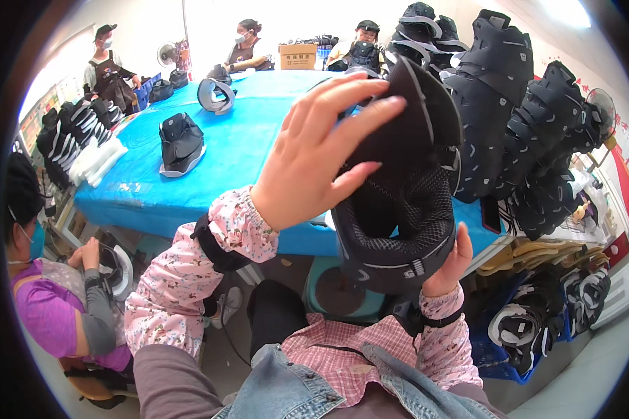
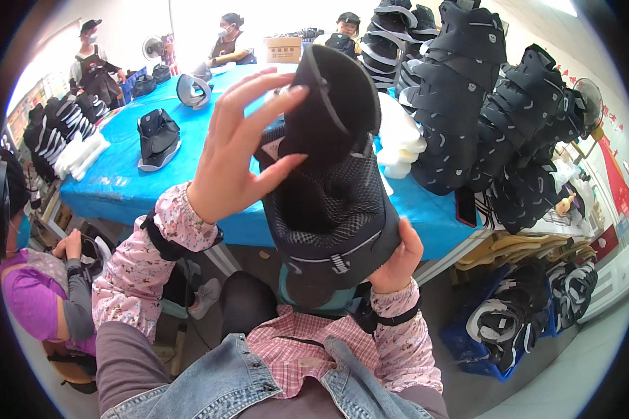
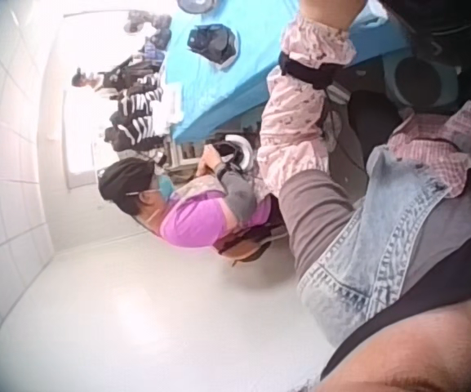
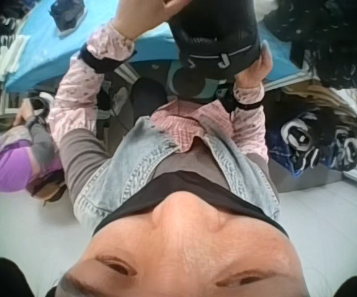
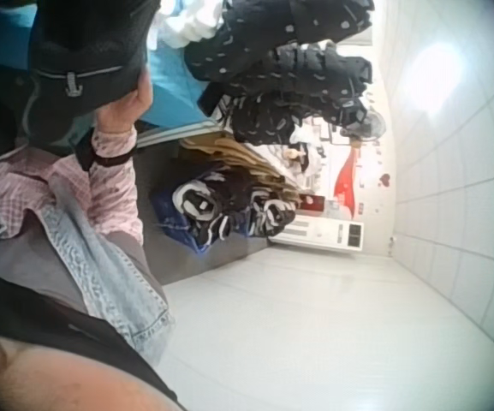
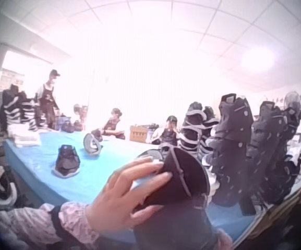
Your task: Assemble and inspect the inner liner and padding for footwear.
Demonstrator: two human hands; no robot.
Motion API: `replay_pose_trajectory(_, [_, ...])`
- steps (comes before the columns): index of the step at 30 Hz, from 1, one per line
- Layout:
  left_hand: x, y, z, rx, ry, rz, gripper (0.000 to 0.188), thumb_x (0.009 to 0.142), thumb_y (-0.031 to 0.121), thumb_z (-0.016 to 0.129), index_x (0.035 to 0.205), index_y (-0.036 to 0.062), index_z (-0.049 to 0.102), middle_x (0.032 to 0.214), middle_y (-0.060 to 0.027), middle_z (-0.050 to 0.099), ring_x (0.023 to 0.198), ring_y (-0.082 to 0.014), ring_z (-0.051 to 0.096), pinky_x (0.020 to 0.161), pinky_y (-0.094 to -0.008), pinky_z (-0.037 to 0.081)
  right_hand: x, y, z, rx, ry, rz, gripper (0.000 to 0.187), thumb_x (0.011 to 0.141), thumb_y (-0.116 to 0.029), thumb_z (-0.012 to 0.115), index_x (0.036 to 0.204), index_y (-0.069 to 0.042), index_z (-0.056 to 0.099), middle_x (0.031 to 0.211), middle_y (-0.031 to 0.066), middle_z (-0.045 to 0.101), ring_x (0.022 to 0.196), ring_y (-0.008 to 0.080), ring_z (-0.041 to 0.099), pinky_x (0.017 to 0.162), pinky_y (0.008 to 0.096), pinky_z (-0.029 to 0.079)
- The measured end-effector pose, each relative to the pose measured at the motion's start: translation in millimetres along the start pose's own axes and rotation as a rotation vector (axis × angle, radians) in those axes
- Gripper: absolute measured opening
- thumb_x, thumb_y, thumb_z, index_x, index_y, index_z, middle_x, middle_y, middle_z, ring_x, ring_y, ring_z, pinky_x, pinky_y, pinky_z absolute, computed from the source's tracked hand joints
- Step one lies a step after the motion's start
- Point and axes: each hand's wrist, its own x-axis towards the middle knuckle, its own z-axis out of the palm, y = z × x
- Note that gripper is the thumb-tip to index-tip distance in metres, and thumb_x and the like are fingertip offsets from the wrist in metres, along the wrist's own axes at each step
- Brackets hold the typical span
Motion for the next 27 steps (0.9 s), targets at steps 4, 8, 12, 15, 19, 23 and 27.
replay_pose_trajectory(4, [4.7,7.3,-2.4,0.333,-0.095,0.368,0.051,0.064,0.014,0.074,0.113,0.0182,0.060,0.114,-0.0017,0.058,0.110,-0.0217,0.051,0.093,-0.0353,0.041,0.7,6.2,7.3,-0.122,0.183,0.055,0.051,0.096,-0.032,0.039,0.133,0.003,0.038,0.133,0.0214,0.045,0.122,0.0363,0.045,0.105,0.0498,0.033])
replay_pose_trajectory(8, [2.1,1.6,1.5,0.192,-0.154,0.026,0.030,0.073,0.013,0.069,0.101,0.0173,0.062,0.098,-0.0029,0.062,0.084,-0.0224,0.060,0.080,-0.0337,0.045,1.1,9.2,4.8,-0.208,0.186,-0.011,0.047,0.096,-0.032,0.039,0.128,0.003,0.043,0.128,0.0195,0.050,0.117,0.0329,0.050,0.102,0.0466,0.038])
replay_pose_trajectory(12, [-14.1,-40.9,-17.3,0.096,-0.292,-0.102,0.015,0.077,0.012,0.067,0.092,0.0114,0.063,0.084,-0.0049,0.060,0.076,-0.0244,0.059,0.071,-0.0339,0.046,5.3,-8.4,15.8,-0.172,0.127,-0.128,0.042,0.097,-0.028,0.039,0.125,0.002,0.047,0.126,0.0184,0.053,0.117,0.0316,0.050,0.103,0.0465,0.037])
replay_pose_trajectory(15, [-31.2,-57.0,-21.0,0.020,-0.469,-0.073,0.008,0.079,0.007,0.064,0.088,0.0082,0.064,0.086,-0.0050,0.060,0.081,-0.0243,0.058,0.075,-0.0345,0.045,5.9,-11.5,13.3,-0.138,0.067,-0.144,0.040,0.097,-0.024,0.038,0.125,0.003,0.047,0.127,0.0190,0.051,0.119,0.0323,0.049,0.105,0.0471,0.035])
replay_pose_trajectory(19, [-19.9,-30.8,-21.0,0.105,-0.554,-0.030,0.018,0.078,0.003,0.060,0.095,0.0062,0.063,0.091,-0.0086,0.059,0.088,-0.0276,0.057,0.078,-0.0367,0.045,11.7,-9.2,7.4,-0.166,0.043,-0.115,0.038,0.095,-0.018,0.039,0.125,0.005,0.045,0.129,0.0200,0.049,0.120,0.0332,0.047,0.105,0.0475,0.034])
replay_pose_trajectory(23, [-7.3,-6.6,-16.5,-0.172,-0.774,-0.295,0.024,0.081,0.008,0.055,0.103,0.0005,0.061,0.107,-0.0181,0.057,0.097,-0.0330,0.056,0.087,-0.0412,0.043,14.0,0.4,0.8,-0.172,-0.044,-0.004,0.041,0.093,-0.016,0.041,0.128,0.005,0.042,0.131,0.0202,0.047,0.121,0.0339,0.047,0.106,0.0473,0.034])
replay_pose_trajectory(27, [-46.3,-34.3,8.5,-0.258,-0.507,0.123,0.032,0.088,0.015,0.051,0.114,-0.0030,0.054,0.115,-0.0168,0.057,0.108,-0.0256,0.054,0.095,-0.0327,0.040,4.1,17.6,6.1,-0.423,0.199,-0.012,0.053,0.088,-0.021,0.045,0.134,0.004,0.037,0.133,0.0202,0.046,0.122,0.0335,0.045,0.105,0.0469,0.034])
